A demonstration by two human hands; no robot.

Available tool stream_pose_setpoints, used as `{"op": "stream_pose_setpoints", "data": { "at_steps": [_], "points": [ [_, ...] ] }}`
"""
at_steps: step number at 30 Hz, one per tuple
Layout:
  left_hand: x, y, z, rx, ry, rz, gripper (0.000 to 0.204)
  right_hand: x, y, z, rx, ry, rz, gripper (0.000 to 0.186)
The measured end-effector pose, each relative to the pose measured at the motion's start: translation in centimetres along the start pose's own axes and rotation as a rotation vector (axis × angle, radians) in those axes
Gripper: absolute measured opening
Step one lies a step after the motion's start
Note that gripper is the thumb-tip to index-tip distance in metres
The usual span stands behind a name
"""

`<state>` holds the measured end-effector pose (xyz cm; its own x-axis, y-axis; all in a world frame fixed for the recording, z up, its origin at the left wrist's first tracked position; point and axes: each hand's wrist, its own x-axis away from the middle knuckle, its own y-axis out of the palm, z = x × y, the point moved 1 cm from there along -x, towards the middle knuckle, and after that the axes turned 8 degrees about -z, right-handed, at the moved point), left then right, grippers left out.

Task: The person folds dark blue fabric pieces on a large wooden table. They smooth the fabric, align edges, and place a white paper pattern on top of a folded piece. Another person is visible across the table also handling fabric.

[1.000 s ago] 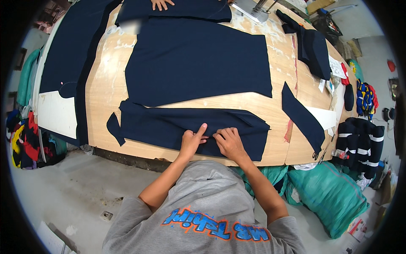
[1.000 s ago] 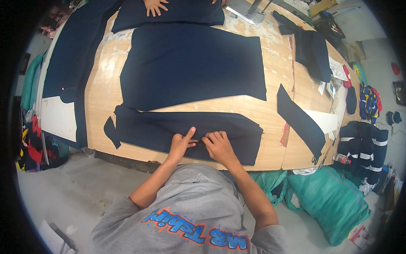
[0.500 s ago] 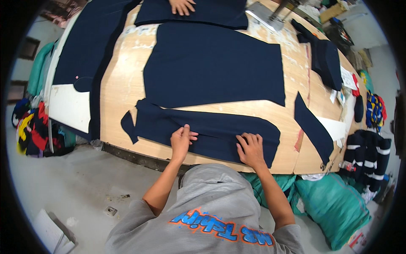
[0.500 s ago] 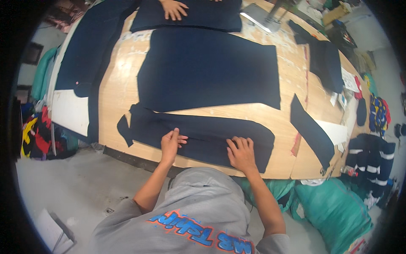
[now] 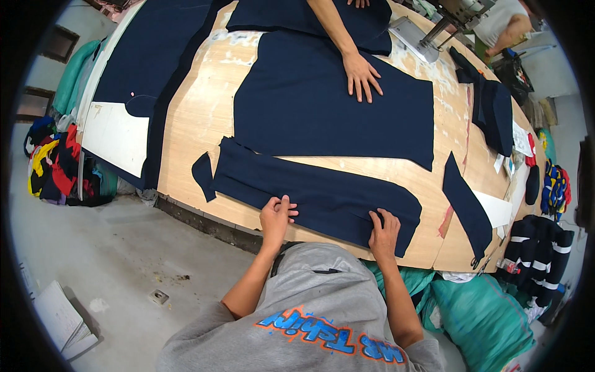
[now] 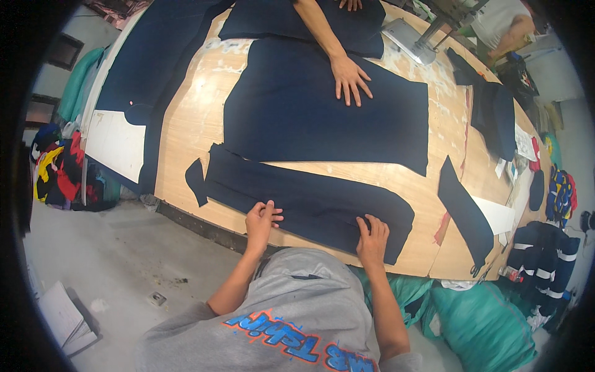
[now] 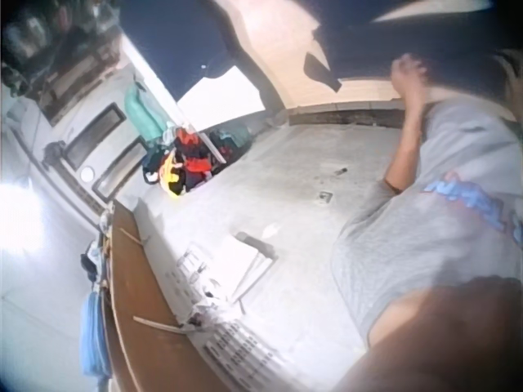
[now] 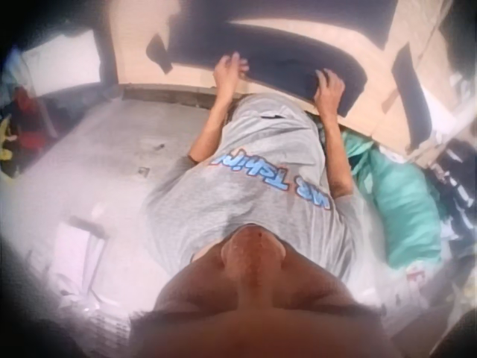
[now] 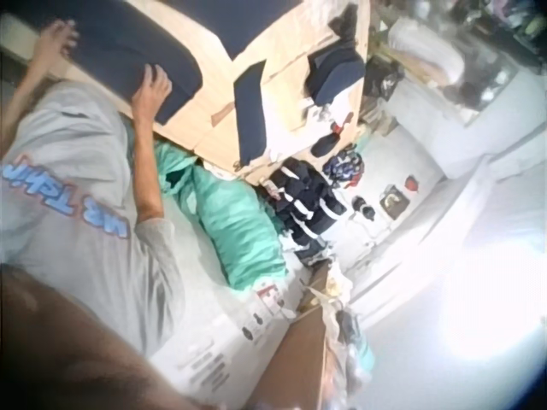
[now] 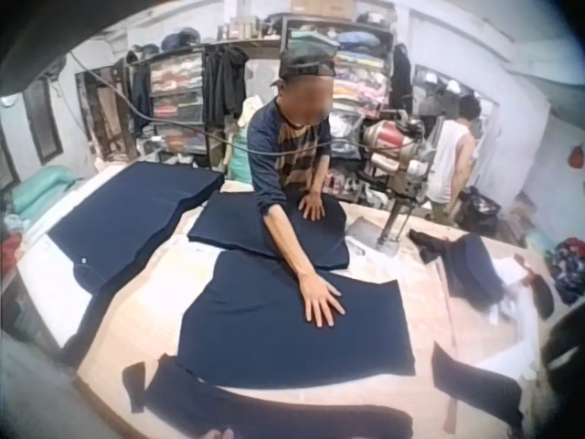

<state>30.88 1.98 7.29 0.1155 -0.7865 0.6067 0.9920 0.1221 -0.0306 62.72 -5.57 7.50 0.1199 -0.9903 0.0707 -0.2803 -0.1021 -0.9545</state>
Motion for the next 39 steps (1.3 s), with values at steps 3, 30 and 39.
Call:
{"op": "stream_pose_setpoints", "data": {
  "at_steps": [3,30,39],
  "points": [
    [-1.9,-1.9,1.2,-0.103,-0.152,-0.011,0.045,0.5,-0.3,1.2,0.045,0.046,0.058,0.047],
    [-13.5,-14.7,7.4,-0.706,0.580,0.308,0.028,-3.4,-1.4,8.6,-0.116,0.307,0.364,0.015],
    [-14.3,-14.4,7.0,-0.976,0.705,0.364,0.027,-4.9,-0.5,10.7,0.018,0.432,0.310,0.020]
  ]
}}
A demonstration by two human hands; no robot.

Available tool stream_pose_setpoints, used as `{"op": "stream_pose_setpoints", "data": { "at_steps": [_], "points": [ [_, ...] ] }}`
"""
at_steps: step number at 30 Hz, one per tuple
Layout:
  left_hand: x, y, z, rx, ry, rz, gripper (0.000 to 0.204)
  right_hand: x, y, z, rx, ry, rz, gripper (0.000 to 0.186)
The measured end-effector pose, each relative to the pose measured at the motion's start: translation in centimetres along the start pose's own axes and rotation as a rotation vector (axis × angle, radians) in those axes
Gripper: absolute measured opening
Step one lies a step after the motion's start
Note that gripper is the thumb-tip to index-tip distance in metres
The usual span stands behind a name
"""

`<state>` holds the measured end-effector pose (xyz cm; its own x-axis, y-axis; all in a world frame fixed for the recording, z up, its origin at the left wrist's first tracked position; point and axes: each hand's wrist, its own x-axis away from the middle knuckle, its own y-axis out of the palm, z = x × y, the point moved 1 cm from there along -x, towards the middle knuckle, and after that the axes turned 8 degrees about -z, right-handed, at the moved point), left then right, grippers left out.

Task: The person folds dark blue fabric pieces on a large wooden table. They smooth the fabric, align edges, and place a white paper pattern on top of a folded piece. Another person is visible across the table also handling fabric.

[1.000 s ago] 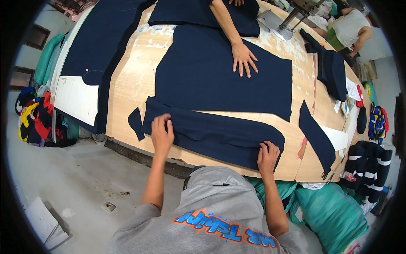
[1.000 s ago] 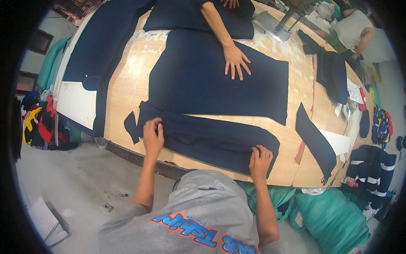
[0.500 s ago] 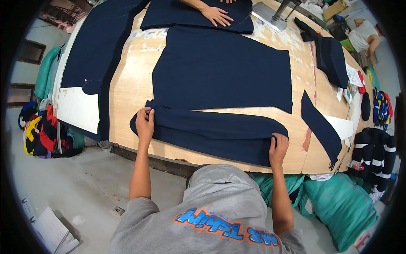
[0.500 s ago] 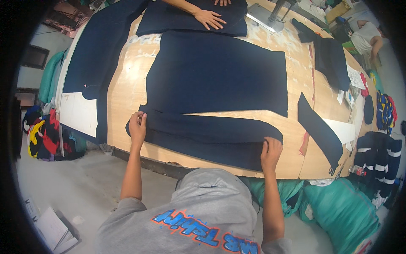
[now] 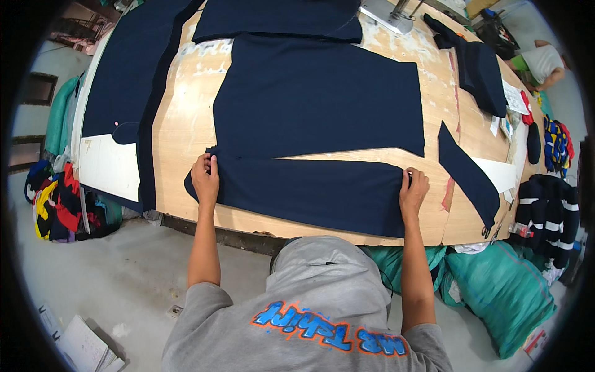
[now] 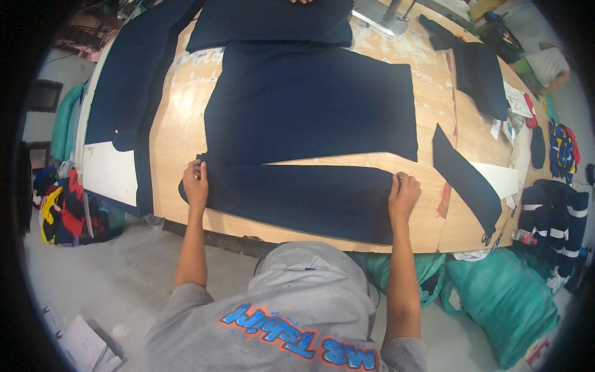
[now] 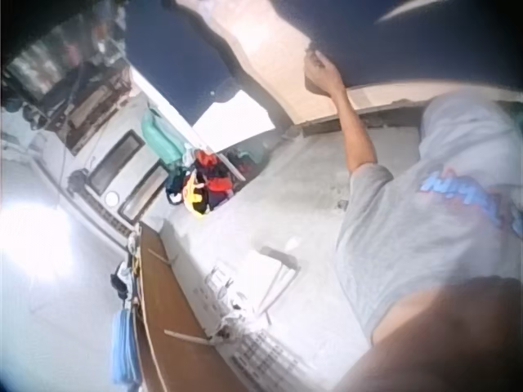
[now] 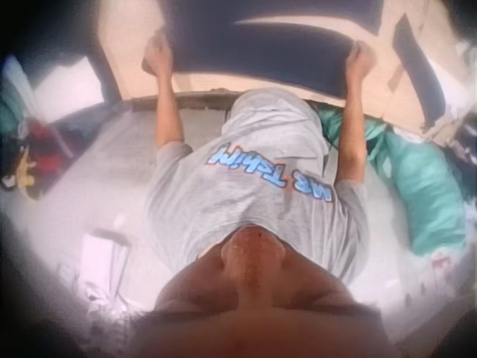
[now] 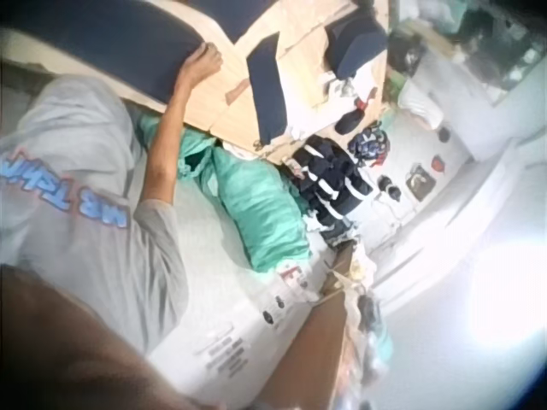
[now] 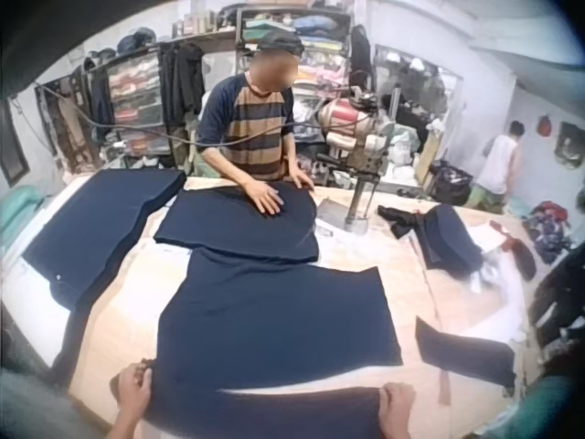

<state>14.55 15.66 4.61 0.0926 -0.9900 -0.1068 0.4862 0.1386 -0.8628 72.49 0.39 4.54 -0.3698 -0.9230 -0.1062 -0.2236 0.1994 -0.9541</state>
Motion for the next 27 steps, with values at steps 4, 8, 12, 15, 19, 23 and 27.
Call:
{"op": "stream_pose_setpoints", "data": {
  "at_steps": [4,8,12,15,19,23,27],
  "points": [
    [1.4,-0.6,-0.6,-0.028,-0.071,0.027,0.019,0.4,-0.6,-1.7,0.059,-0.002,0.125,0.028],
    [3.2,-2.1,-0.8,-0.026,-0.120,-0.025,0.025,2.6,-0.8,-4.3,-0.054,-0.051,0.121,0.028],
    [5.1,-2.5,-1.4,-0.117,-0.009,0.001,0.031,5.6,0.4,-5.2,-0.079,-0.066,0.039,0.026],
    [6.5,-2.2,-1.4,-0.174,0.039,0.039,0.034,6.6,0.8,-5.1,-0.050,-0.044,0.026,0.026],
    [7.4,-2.7,-1.9,-0.084,-0.155,-0.007,0.033,6.3,0.5,-5.2,-0.026,-0.068,0.043,0.029],
    [6.8,-3.3,-1.8,-0.124,-0.144,-0.070,0.034,7.2,0.6,-4.6,0.011,-0.020,0.023,0.037],
    [7.0,-2.6,-2.6,-0.136,-0.106,-0.022,0.034,7.3,0.9,-3.7,-0.005,0.008,-0.018,0.047]
  ]
}}
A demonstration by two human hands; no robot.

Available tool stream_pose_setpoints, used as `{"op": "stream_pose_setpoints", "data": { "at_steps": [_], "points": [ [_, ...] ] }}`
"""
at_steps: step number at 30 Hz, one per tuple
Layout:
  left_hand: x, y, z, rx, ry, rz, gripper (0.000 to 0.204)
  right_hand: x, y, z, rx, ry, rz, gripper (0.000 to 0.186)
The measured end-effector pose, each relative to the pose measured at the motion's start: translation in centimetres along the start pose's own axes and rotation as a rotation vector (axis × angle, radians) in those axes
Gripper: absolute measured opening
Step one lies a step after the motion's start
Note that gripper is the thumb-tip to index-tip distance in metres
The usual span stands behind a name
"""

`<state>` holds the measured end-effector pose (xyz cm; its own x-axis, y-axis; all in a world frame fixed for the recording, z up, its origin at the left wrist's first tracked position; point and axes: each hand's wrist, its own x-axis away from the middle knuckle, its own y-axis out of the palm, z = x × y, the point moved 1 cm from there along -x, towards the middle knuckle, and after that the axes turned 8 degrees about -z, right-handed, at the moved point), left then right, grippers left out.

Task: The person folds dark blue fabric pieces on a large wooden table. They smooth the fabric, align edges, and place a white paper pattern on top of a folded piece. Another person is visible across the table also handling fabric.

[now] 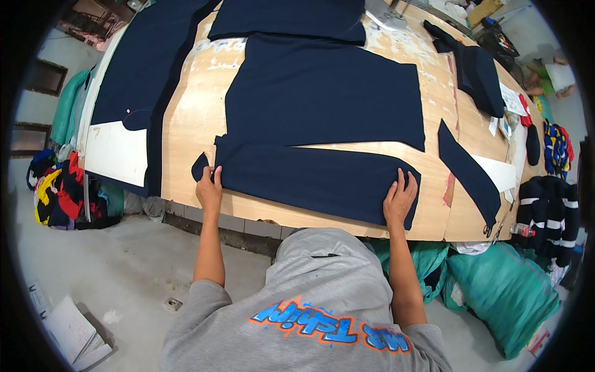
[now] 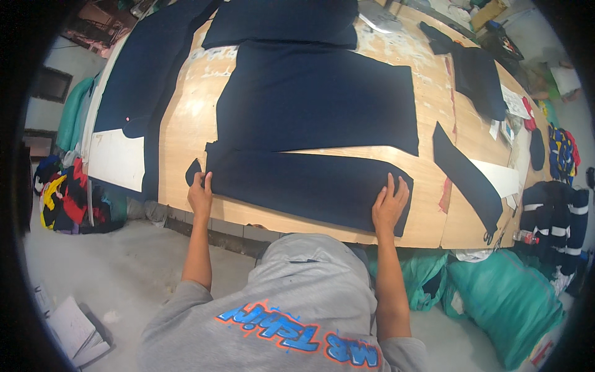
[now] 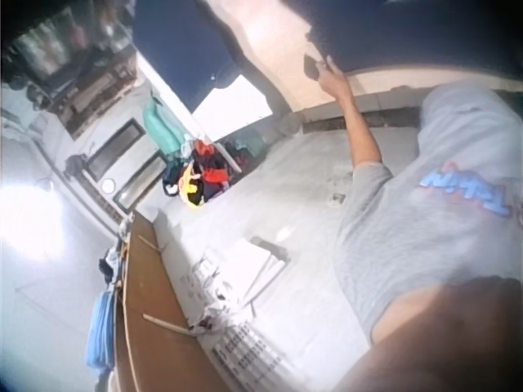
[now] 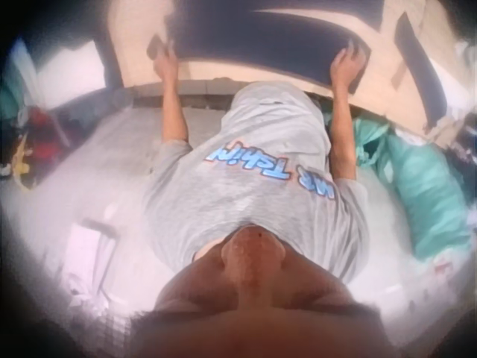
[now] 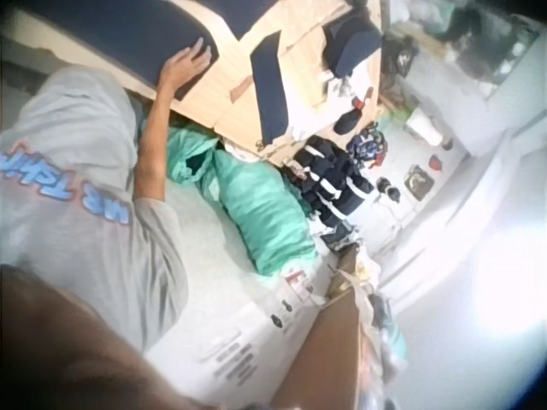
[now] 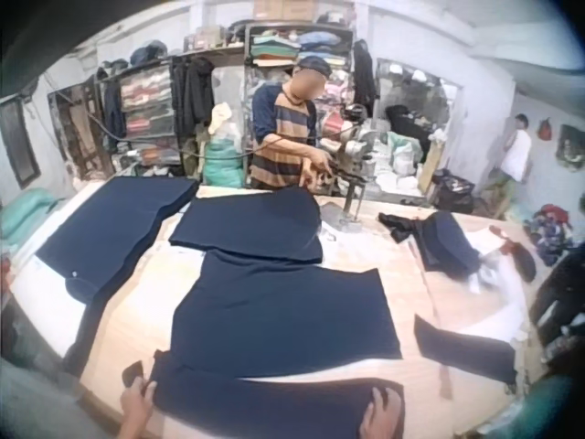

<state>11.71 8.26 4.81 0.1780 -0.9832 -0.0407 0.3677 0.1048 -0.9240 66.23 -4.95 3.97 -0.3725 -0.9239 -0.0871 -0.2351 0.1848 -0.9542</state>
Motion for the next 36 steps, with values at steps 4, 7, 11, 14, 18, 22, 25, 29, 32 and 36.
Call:
{"op": "stream_pose_setpoints", "data": {
  "at_steps": [4,7,11,14,18,22,25,29,32,36],
  "points": [
    [0.6,1.2,-1.3,0.031,-0.034,0.042,0.035,-0.4,1.2,0.8,0.068,0.035,-0.059,0.055],
    [1.0,1.1,-0.3,0.028,-0.026,0.118,0.025,-1.2,1.8,1.6,0.151,0.053,-0.092,0.057],
    [1.6,0.8,5.5,0.051,0.185,0.275,0.023,-2.2,1.4,1.1,0.182,0.085,-0.043,0.059],
    [3.8,2.4,10.6,0.196,0.401,0.049,0.028,-2.8,-2.1,-3.9,0.146,-0.057,-0.167,0.059],
    [5.9,6.8,14.6,0.020,0.451,-0.202,0.053,-0.3,1.1,-5.5,0.024,-0.289,-0.196,0.060],
    [5.8,7.7,14.2,-0.171,0.375,-0.274,0.065,-0.9,2.3,-4.8,-0.015,-0.253,-0.134,0.058],
    [5.8,7.9,14.2,-0.220,0.379,-0.293,0.065,-2.2,2.4,-3.4,-0.021,-0.230,-0.108,0.058],
    [5.9,8.2,14.1,-0.222,0.376,-0.303,0.065,-2.7,1.5,-1.1,-0.014,-0.177,-0.044,0.058],
    [5.6,8.6,13.4,-0.263,0.367,-0.305,0.066,-1.0,0.1,-0.2,-0.010,-0.231,-0.052,0.058],
    [5.5,9.0,14.1,-0.312,0.329,-0.342,0.068,3.1,-0.2,3.5,-0.099,-0.322,-0.096,0.058]
  ]
}}
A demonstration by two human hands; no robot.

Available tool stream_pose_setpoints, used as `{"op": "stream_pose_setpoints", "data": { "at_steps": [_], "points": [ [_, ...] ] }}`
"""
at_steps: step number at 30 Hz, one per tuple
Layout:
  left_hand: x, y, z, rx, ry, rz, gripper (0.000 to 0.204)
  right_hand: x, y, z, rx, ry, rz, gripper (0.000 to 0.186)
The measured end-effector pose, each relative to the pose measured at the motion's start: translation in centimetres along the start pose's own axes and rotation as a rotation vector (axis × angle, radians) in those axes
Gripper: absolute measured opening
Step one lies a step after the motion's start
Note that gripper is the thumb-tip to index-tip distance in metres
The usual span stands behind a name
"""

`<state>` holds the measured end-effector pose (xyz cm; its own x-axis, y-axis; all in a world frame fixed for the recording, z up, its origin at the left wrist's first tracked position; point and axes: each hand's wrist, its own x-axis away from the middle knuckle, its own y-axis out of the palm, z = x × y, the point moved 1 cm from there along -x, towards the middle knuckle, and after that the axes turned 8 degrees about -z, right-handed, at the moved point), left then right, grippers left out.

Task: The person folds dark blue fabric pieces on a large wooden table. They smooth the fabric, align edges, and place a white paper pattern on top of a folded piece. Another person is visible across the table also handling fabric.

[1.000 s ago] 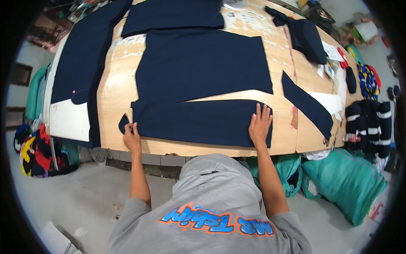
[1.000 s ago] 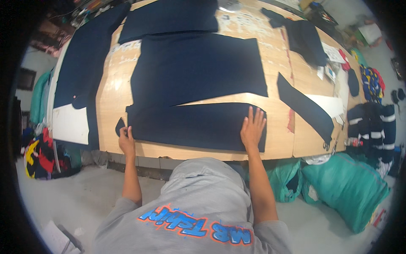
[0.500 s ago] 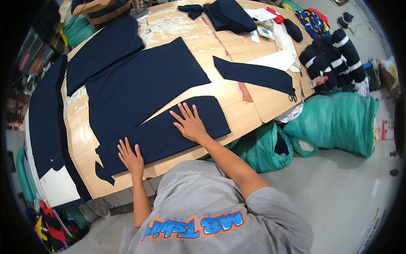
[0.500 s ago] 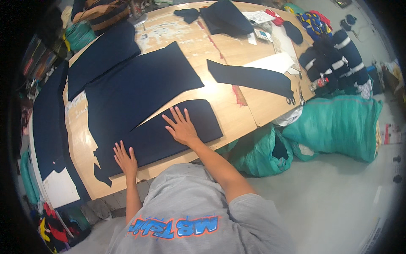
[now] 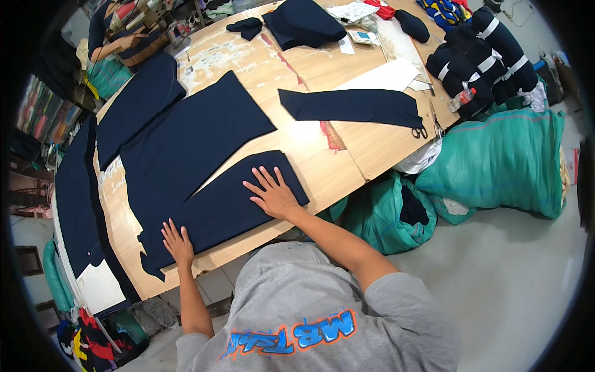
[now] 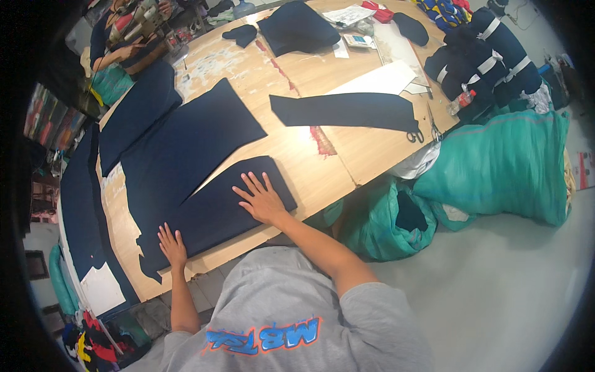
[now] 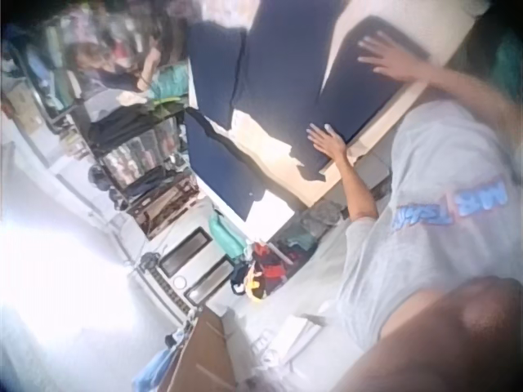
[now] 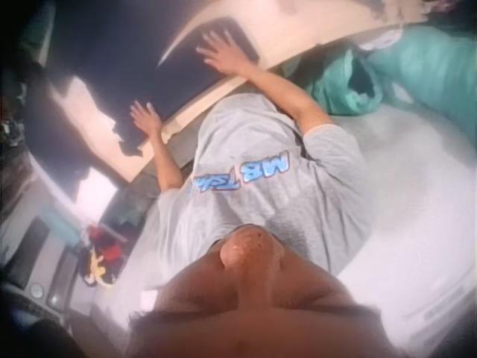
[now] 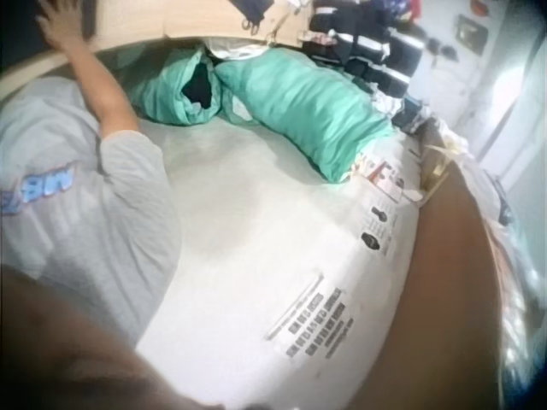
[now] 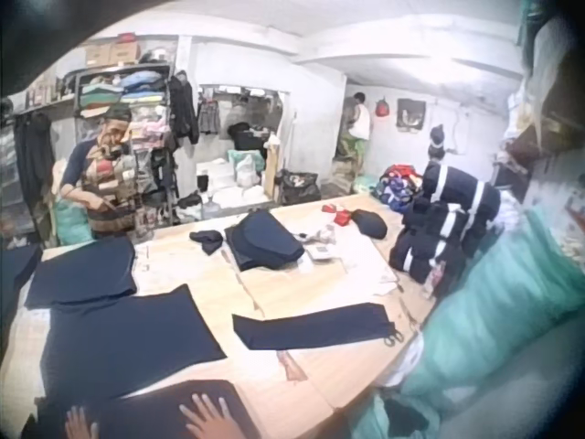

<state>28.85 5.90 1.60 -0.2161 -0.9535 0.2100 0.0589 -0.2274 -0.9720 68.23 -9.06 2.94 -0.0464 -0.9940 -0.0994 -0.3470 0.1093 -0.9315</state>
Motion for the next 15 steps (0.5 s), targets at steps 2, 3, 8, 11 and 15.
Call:
{"op": "stream_pose_setpoints", "data": {
  "at_steps": [2,3,8,11,15],
  "points": [
    [0.2,-0.8,1.0,-0.044,-0.057,-0.064,0.069,0.6,-0.6,2.7,-0.018,0.012,0.021,0.058],
    [0.1,-1.5,1.5,-0.087,-0.103,-0.114,0.069,0.4,-1.0,3.8,-0.008,0.042,0.025,0.058],
    [1.8,-2.1,4.0,-0.083,-0.271,0.029,0.061,2.3,-3.8,12.0,-0.102,0.262,-0.013,0.060],
    [1.4,-1.4,11.4,0.162,-0.007,0.259,0.042,5.8,-5.9,20.5,-0.083,0.411,-0.012,0.061],
    [3.5,-2.4,32.8,0.767,0.303,0.182,0.024,11.6,-8.8,34.1,0.038,0.582,0.376,0.029]
  ]
}}
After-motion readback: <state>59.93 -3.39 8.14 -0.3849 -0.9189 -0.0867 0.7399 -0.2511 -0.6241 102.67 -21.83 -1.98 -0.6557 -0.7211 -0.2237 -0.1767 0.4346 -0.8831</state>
